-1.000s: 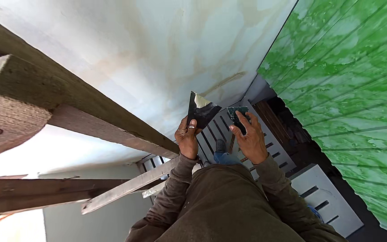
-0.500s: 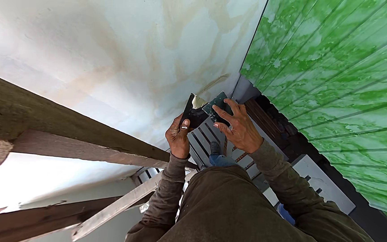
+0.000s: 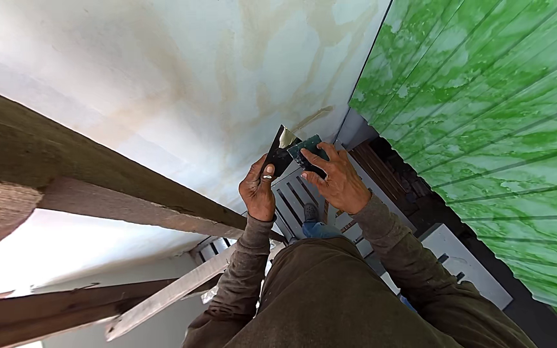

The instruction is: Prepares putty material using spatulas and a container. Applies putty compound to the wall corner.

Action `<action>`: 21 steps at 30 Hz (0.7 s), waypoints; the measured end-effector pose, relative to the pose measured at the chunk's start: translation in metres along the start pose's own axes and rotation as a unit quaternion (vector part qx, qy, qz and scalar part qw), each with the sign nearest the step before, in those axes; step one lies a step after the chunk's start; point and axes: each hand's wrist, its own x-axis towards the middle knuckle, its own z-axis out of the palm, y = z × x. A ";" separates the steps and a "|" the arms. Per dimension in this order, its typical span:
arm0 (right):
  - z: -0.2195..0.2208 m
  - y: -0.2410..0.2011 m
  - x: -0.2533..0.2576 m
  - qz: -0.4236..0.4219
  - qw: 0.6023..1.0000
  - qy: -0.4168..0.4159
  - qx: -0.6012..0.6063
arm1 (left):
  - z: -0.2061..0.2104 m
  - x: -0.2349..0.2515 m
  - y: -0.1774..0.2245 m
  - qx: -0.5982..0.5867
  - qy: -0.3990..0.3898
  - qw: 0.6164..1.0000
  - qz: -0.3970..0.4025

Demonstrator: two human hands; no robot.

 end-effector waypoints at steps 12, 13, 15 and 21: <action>0.007 -0.015 -0.002 -0.022 0.990 0.121 0.063 | 0.004 0.015 -0.010 0.016 0.012 0.996 -0.090; 0.007 -0.020 0.001 -0.016 0.990 0.124 0.060 | 0.008 0.015 -0.009 0.013 0.013 0.995 -0.094; 0.007 -0.026 0.005 -0.007 0.989 0.130 0.068 | 0.016 0.014 -0.007 0.005 0.012 0.995 -0.099; 0.009 -0.022 0.014 -0.010 0.994 0.064 0.083 | 0.014 0.014 -0.004 0.019 -0.057 0.997 -0.048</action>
